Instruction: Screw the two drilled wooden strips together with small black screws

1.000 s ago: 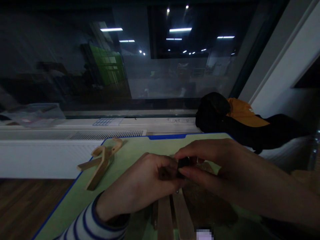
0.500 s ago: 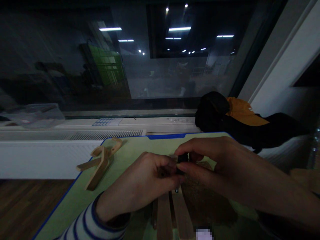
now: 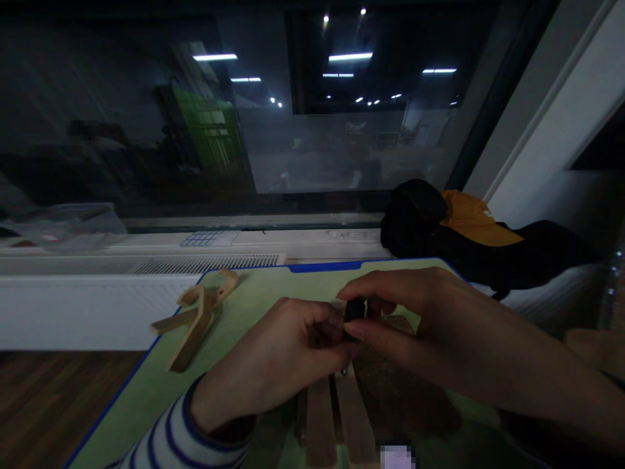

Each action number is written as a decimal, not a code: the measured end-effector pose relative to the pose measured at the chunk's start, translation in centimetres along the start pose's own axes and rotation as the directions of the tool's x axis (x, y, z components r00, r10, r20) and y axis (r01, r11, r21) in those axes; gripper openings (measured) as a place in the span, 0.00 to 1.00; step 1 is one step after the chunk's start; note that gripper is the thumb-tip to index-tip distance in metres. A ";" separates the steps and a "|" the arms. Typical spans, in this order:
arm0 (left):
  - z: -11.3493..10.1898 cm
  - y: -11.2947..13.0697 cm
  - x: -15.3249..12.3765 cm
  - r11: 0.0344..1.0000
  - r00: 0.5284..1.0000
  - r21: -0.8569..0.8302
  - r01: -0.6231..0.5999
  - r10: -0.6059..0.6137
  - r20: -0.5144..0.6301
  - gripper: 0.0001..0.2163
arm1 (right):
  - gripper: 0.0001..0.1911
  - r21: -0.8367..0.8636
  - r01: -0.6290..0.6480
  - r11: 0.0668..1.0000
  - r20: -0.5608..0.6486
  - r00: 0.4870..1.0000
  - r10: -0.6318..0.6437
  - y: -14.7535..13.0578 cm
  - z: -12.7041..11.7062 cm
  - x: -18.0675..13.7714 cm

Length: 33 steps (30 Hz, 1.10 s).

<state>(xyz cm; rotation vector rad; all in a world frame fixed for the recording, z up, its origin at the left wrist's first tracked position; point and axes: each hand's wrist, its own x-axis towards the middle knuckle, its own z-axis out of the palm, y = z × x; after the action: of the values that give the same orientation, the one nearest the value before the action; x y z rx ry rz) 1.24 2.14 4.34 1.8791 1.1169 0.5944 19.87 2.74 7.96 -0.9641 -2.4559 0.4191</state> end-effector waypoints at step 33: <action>-0.3 0.2 -0.3 0.995 0.996 0.060 -0.084 0.084 0.000 0.07 | 0.09 -0.035 0.066 0.997 0.063 0.996 -0.064 -0.5 -0.5 -0.2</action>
<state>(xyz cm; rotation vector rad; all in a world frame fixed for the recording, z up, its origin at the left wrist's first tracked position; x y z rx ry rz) 0.93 1.96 4.66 1.9851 1.0720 0.6168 20.02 2.30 8.53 -0.8961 -2.5514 0.3884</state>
